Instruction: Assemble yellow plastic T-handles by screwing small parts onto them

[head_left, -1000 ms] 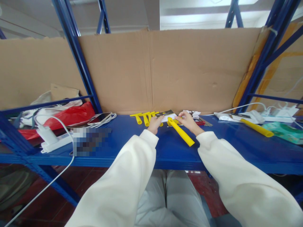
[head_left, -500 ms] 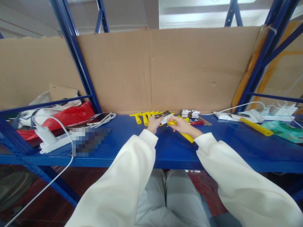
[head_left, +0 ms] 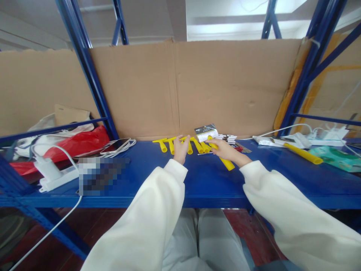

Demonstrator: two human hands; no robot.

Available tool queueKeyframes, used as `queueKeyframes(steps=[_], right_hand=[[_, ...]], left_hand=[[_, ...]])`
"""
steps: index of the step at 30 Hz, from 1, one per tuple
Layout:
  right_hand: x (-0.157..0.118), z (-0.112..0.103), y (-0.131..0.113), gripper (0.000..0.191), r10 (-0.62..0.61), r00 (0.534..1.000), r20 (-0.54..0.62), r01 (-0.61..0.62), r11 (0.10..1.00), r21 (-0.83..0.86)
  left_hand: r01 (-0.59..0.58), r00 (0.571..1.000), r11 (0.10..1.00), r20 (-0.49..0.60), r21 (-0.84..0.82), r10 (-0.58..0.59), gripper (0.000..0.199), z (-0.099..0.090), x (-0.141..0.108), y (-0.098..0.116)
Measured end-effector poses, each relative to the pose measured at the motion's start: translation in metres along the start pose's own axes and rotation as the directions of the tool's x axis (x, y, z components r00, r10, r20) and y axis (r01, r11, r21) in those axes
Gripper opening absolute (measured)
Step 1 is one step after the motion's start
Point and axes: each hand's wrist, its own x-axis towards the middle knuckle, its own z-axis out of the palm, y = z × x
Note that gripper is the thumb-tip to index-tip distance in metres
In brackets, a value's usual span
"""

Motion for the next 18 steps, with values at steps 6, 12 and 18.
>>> queueKeyframes(steps=[6, 12, 18], right_hand=[[-0.007, -0.097, 0.020, 0.055, 0.188, 0.982, -0.033, -0.179, 0.851, -0.493], [-0.028, -0.210, 0.048, 0.050, 0.499, 0.852, -0.156, -0.393, 0.415, -0.820], [-0.058, -0.260, 0.090, 0.040, 0.637, 0.710, -0.300, -0.524, 0.193, -0.830]], left_hand=[[0.035, 0.999, 0.998, 0.033, 0.055, -0.037, 0.029, 0.003, -0.006, 0.001], [0.006, 0.996, 0.992, 0.088, 0.128, -0.018, 0.031, 0.002, -0.009, -0.001], [-0.010, 0.991, 0.989, 0.136, 0.147, -0.010, 0.030, 0.005, -0.017, -0.001]])
